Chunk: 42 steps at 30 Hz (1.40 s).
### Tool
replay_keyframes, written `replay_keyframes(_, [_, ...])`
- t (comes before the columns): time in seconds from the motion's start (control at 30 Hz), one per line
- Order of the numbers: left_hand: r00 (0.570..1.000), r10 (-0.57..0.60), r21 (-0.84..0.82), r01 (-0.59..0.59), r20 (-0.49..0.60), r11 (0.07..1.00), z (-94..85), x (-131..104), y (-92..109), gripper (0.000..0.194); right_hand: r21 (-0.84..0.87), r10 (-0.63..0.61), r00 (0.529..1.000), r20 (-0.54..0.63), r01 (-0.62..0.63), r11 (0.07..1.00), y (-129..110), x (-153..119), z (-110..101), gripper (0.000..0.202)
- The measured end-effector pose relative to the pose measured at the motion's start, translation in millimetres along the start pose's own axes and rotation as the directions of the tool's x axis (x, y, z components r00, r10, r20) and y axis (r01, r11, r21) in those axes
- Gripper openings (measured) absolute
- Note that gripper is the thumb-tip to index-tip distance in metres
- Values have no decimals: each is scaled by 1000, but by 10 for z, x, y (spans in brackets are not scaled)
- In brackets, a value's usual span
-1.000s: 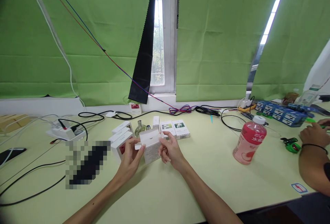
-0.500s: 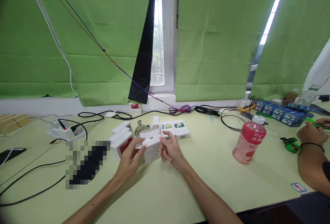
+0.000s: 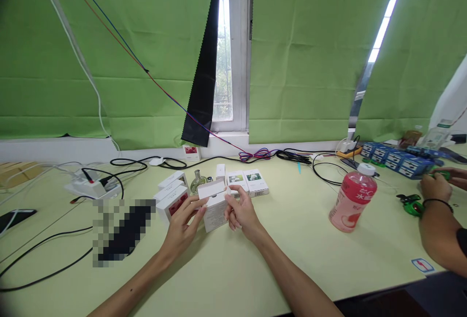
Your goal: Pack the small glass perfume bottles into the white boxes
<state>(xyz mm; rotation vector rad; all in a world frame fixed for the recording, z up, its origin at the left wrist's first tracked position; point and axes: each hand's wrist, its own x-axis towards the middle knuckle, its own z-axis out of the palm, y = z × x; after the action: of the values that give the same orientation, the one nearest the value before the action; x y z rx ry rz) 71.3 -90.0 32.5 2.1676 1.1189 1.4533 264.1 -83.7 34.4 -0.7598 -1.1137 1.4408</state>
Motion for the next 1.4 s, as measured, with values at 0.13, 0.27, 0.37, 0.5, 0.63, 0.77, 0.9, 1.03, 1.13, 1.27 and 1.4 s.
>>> replay_keyframes(0.13, [1000, 10, 14, -10, -9, 1000, -6, 5, -10, 30, -16, -13, 1000, -5, 13, 1000, 0, 0, 1, 61])
replay_keyframes(0.27, [999, 46, 45, -45, -24, 998, -14, 18, 12, 30, -46, -22, 1000, -19, 21, 999, 5, 0, 4, 62])
replay_keyframes(0.37, [994, 106, 93, -103, -35, 990, -20, 32, 27, 28, -69, -41, 999, -20, 40, 997, 10, 1, 3, 62])
replay_keyframes(0.5, [975, 218, 145, -211, -36, 967, -20, 38, 8, 25, -102, -63, 998, -31, 60, 993, 20, -2, -3, 61])
replay_keyframes(0.63, [969, 246, 180, -237, -28, 955, -11, 27, -22, 22, -132, -85, 996, -27, 81, 988, 33, -5, -12, 57])
replay_keyframes(0.77, [976, 218, 193, -211, -20, 958, -7, 12, -20, 24, -165, -105, 994, -36, 97, 982, 30, -14, -16, 51])
replay_keyframes(0.9, [992, 127, 166, -124, -7, 978, -9, -1, -4, 26, -180, -108, 993, -48, 98, 979, 17, -25, -7, 51])
replay_keyframes(1.03, [999, 35, 78, -38, 33, 996, 10, -29, -41, 27, -191, -116, 992, -55, 103, 976, 9, -25, 3, 49])
replay_keyframes(1.13, [998, -54, -7, 54, 27, 999, 42, -53, -85, 34, -210, -128, 989, -71, 111, 971, 8, -23, 8, 49])
replay_keyframes(1.27, [996, -84, -100, 82, -22, 992, 68, -60, -68, 37, -239, -152, 984, -91, 126, 963, 6, -31, 16, 49])
replay_keyframes(1.4, [994, -93, -143, 84, -58, 986, 63, -41, 21, 32, -322, -216, 970, -108, 171, 931, 13, -51, 24, 47])
